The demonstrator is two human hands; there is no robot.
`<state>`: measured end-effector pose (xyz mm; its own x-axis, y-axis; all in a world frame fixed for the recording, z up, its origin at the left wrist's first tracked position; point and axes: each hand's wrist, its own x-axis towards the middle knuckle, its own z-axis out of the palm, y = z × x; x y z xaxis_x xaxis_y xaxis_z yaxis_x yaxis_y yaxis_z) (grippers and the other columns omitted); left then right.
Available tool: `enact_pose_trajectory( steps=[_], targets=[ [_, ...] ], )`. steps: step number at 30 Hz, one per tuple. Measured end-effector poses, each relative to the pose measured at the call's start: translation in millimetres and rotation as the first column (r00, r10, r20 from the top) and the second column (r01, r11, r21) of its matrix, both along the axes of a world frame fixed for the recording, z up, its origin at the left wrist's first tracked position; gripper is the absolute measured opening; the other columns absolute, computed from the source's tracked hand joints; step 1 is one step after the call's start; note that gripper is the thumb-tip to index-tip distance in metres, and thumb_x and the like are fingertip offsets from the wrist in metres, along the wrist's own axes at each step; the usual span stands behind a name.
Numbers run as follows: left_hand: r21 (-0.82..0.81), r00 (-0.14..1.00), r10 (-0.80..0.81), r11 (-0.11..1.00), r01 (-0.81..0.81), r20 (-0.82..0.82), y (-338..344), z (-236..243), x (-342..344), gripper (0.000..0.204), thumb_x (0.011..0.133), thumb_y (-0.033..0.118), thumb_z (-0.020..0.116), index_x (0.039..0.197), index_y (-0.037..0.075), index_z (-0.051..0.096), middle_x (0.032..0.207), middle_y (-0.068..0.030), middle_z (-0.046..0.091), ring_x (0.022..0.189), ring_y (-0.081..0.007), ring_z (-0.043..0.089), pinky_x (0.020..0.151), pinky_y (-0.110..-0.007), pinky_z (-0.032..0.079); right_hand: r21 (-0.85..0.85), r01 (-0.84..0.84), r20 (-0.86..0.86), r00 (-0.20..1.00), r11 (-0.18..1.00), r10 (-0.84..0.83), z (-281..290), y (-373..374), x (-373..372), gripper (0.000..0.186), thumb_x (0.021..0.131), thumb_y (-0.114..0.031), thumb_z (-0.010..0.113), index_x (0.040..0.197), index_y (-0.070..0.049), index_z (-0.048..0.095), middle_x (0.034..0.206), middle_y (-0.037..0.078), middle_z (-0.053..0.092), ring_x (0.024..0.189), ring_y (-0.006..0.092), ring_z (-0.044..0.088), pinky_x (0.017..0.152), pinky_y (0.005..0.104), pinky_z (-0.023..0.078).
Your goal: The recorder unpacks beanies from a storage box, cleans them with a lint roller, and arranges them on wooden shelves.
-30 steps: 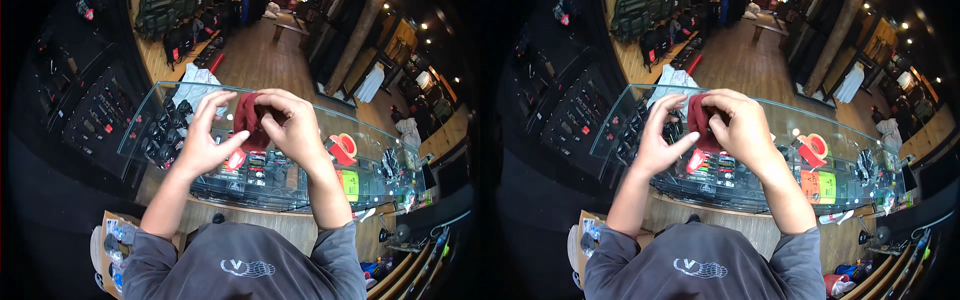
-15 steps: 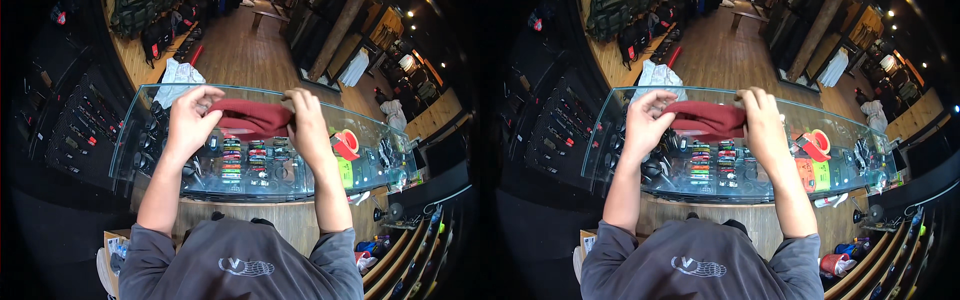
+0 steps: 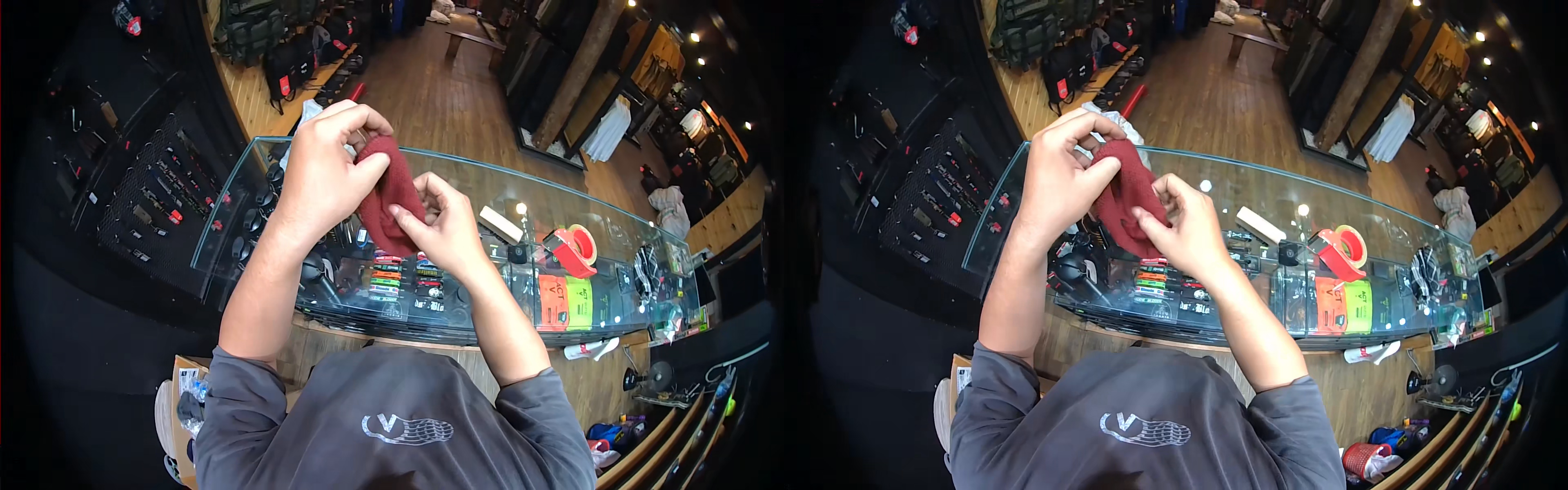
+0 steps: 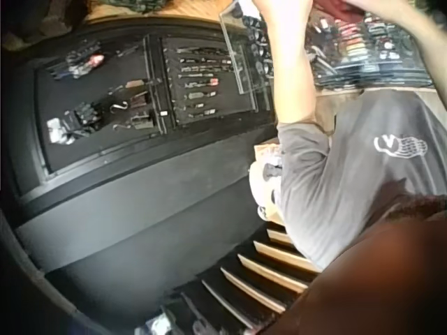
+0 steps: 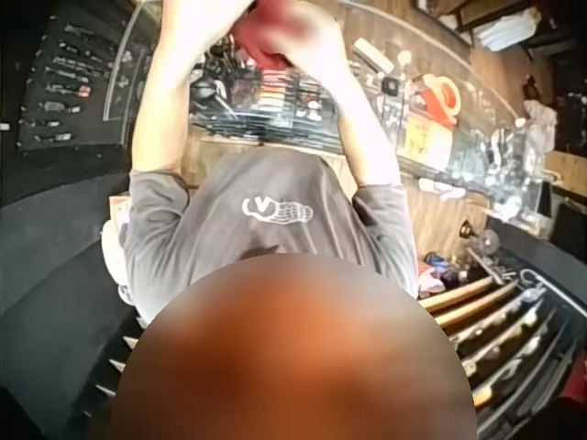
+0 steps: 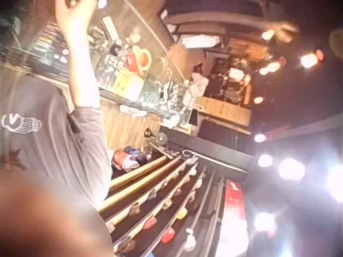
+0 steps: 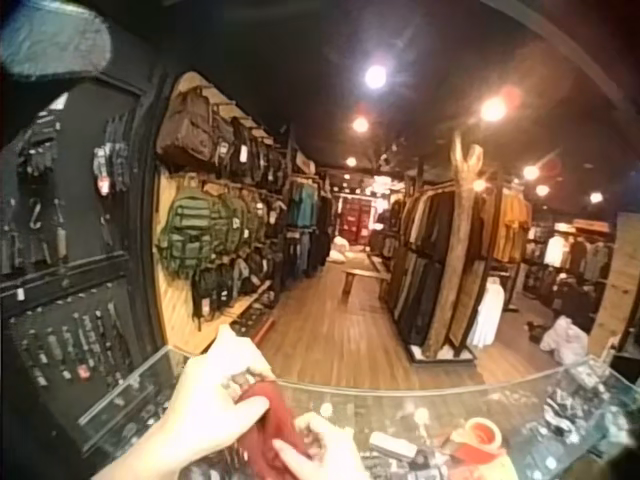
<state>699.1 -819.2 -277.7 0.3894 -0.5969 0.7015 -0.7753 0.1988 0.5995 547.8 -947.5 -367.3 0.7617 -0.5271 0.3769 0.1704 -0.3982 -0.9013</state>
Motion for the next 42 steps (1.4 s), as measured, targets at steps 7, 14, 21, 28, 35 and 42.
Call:
enact_pose_trajectory(
  steps=[7, 14, 21, 28, 35, 42],
  targets=[
    [0.294, 0.943, 0.029, 0.947, -0.132, 0.331, 24.4, 7.5, 28.3, 0.025, 0.074, -0.01, 0.073, 0.097, -0.002, 0.076, 0.09, -0.0144, 0.07, 0.078, -0.0263, 0.067, 0.073, -0.038, 0.056, -0.612, 0.049, -0.103, 0.985, 0.79, -0.14, 52.1, -54.9, -23.6, 0.03, 0.077, 0.008, 0.071, 0.104, -0.005, 0.063, 0.098, 0.017, 0.067, 0.088, 0.0405, 0.07, 0.078, 0.0464, 0.057],
    [0.467, 0.98, -0.093, 0.884, 0.0, 0.175, 26.3, -6.7, 28.3, 0.035, 0.072, -0.013, 0.072, 0.105, -0.001, 0.071, 0.096, -0.0135, 0.071, 0.081, -0.026, 0.069, 0.075, -0.038, 0.057, -0.682, 0.133, -0.033, 0.977, 0.719, -0.212, 72.4, -65.5, -33.7, 0.032, 0.076, 0.01, 0.071, 0.103, -0.004, 0.063, 0.099, 0.018, 0.069, 0.087, 0.039, 0.071, 0.078, 0.0461, 0.056],
    [0.239, 0.987, 0.046, 0.968, -0.082, 0.155, -0.7, -48.1, -29.1, 0.054, 0.084, 0.007, 0.082, 0.134, 0.006, 0.062, 0.119, -0.0146, 0.068, 0.099, -0.0324, 0.071, 0.087, -0.042, 0.06, -0.579, 0.187, -0.028, 0.968, 0.794, -0.248, 67.4, -38.4, -9.3, 0.025, 0.083, -0.005, 0.073, 0.105, -0.008, 0.06, 0.098, 0.015, 0.066, 0.092, 0.0416, 0.071, 0.081, 0.0503, 0.057],
    [0.032, 0.993, 0.102, 0.994, -0.1, -0.064, -8.0, -28.0, -10.0, 0.026, 0.08, 0.001, 0.072, 0.106, -0.001, 0.07, 0.095, -0.0134, 0.068, 0.081, -0.0221, 0.068, 0.073, -0.034, 0.057, -0.793, 0.218, -0.046, 0.91, 0.569, -0.413, 46.1, -36.2, -11.4, 0.034, 0.084, -0.001, 0.075, 0.113, -0.011, 0.06, 0.105, 0.014, 0.07, 0.101, 0.0385, 0.073, 0.083, 0.0515, 0.06],
    [0.247, 0.946, -0.067, 0.969, -0.014, 0.317, 26.0, -15.4, 38.3, 0.03, 0.073, -0.01, 0.074, 0.101, -0.002, 0.066, 0.087, -0.0074, 0.061, 0.073, -0.0156, 0.057, 0.068, -0.031, 0.05, -0.626, -0.113, -0.273, 0.959, 0.772, -0.081, 67.7, -58.6, -30.2, 0.039, 0.072, 0.015, 0.064, 0.107, -0.003, 0.062, 0.099, 0.015, 0.066, 0.09, 0.0373, 0.068, 0.081, 0.0429, 0.056],
    [0.441, 0.977, -0.208, 0.873, 0.209, -0.053, 44.8, -27.3, 48.3, 0.031, 0.073, -0.009, 0.073, 0.101, 0.002, 0.063, 0.086, -0.0005, 0.057, 0.074, -0.0088, 0.049, 0.065, -0.027, 0.044, -0.585, -0.115, -0.351, 0.928, 0.803, -0.122, 88.6, -47.6, -30.6, 0.023, 0.077, 0.005, 0.072, 0.098, 0.0, 0.066, 0.095, 0.017, 0.072, 0.088, 0.0371, 0.071, 0.083, 0.0446, 0.056]
  ],
)
